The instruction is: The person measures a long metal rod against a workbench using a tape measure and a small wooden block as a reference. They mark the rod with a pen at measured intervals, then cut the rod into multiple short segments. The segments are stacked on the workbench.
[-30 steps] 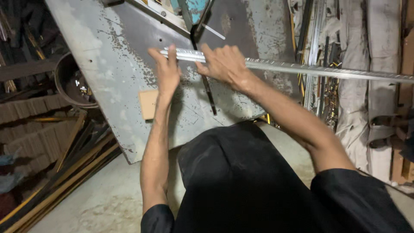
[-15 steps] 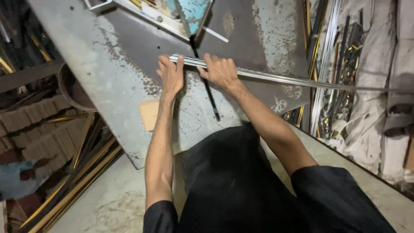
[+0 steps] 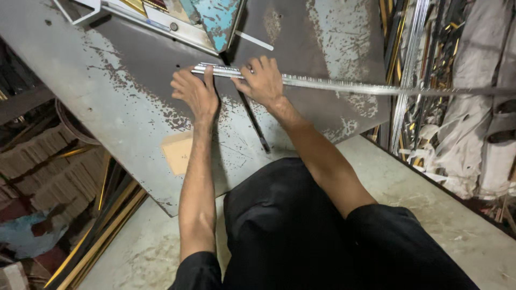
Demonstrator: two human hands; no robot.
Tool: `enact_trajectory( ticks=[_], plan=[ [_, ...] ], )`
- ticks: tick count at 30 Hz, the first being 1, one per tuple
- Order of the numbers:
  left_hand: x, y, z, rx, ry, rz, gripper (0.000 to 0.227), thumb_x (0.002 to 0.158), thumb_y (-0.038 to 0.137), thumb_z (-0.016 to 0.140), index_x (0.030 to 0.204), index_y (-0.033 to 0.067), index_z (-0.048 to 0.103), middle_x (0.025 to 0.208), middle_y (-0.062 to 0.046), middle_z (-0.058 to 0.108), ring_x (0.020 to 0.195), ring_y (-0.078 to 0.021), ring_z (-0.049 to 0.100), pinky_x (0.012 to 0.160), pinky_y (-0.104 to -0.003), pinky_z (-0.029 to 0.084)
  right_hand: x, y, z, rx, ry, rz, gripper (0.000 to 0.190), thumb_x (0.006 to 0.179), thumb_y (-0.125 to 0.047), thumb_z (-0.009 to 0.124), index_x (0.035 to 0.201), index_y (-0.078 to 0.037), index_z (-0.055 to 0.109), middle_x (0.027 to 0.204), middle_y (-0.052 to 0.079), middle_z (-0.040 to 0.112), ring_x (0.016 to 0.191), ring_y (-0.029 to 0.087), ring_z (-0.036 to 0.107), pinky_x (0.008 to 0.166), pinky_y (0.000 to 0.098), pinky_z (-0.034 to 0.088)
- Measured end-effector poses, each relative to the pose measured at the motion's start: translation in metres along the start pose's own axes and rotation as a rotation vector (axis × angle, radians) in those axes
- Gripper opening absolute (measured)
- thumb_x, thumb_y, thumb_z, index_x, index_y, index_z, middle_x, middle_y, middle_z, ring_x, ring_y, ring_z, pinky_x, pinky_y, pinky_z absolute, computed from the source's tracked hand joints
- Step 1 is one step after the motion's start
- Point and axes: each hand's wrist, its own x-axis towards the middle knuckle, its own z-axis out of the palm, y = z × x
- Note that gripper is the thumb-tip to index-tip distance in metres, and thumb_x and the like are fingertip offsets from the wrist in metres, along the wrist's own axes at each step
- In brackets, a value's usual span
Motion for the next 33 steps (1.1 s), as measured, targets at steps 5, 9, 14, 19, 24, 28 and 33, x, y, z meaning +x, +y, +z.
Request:
enact_trajectory(
  ticks=[5,9,14,19,24,28,33],
  plan=[
    [-0.003,0.021,0.008,-0.03,0.265,-0.113,0.073,0.094,0.067,0.065,0.13,0.0045,0.054,0.125,-0.012,0.055,0.121,-0.0332,0.046,0.101,-0.053,0.031,0.013,0.007,0.006,0.071,0.008,0.032,0.037,0.086,-0.036,0.087,0.095,-0.003,0.073,0.088,0.011,0.052,0.084,0.03,0.05,0.074,0.0436,0.042],
    [-0.017,0.025,0.015,-0.003,0.32,-0.062,0.052,0.107,0.054,0.061,0.14,0.0135,0.063,0.152,-0.004,0.052,0.136,-0.032,0.044,0.112,-0.053,0.027,0.012,0.0,0.012,0.06,0.037,0.056,0.04,0.086,-0.037,0.087,0.09,-0.002,0.069,0.086,0.013,0.049,0.083,0.032,0.049,0.074,0.0453,0.043],
    [-0.009,0.029,0.02,0.142,0.249,-0.147,0.044,0.103,0.053,0.065,0.135,0.0224,0.073,0.162,0.005,0.045,0.13,-0.0317,0.041,0.111,-0.051,0.026,0.018,-0.006,0.015,0.003,0.051,0.1,0.037,0.085,-0.035,0.087,0.089,-0.004,0.068,0.082,0.012,0.046,0.08,0.032,0.048,0.071,0.0457,0.041],
    [0.007,0.027,0.011,0.119,0.178,-0.083,0.059,0.095,0.062,0.072,0.139,0.0226,0.071,0.162,-0.002,0.037,0.127,-0.0339,0.038,0.103,-0.053,0.026,0.021,-0.013,0.018,0.003,0.076,0.176,0.037,0.085,-0.035,0.087,0.091,-0.004,0.069,0.083,0.011,0.046,0.08,0.031,0.047,0.07,0.0456,0.039],
    [0.01,0.019,0.006,0.114,0.14,-0.045,0.057,0.096,0.064,0.072,0.137,0.0241,0.073,0.158,-0.001,0.041,0.128,-0.0317,0.039,0.102,-0.054,0.026,0.025,-0.015,0.014,0.059,0.044,0.218,0.036,0.086,-0.035,0.086,0.093,-0.004,0.07,0.085,0.013,0.049,0.083,0.033,0.05,0.072,0.0449,0.041],
    [0.023,0.019,0.006,0.109,0.165,-0.034,0.057,0.092,0.065,0.073,0.133,0.0256,0.075,0.155,0.0,0.045,0.125,-0.0304,0.04,0.1,-0.054,0.026,0.008,0.016,-0.027,0.122,-0.095,0.157,0.034,0.092,-0.033,0.083,0.114,-0.008,0.075,0.097,0.008,0.06,0.091,0.028,0.055,0.079,0.0419,0.044],
    [0.015,0.014,0.01,0.116,0.182,0.025,0.053,0.096,0.062,0.073,0.133,0.0237,0.076,0.156,-0.001,0.045,0.123,-0.0294,0.04,0.098,-0.052,0.024,-0.07,0.075,-0.078,-0.059,-0.202,0.076,0.044,0.094,-0.032,0.082,0.134,-0.015,0.071,0.095,0.004,0.061,0.086,0.023,0.053,0.077,0.0414,0.041]
  ],
)
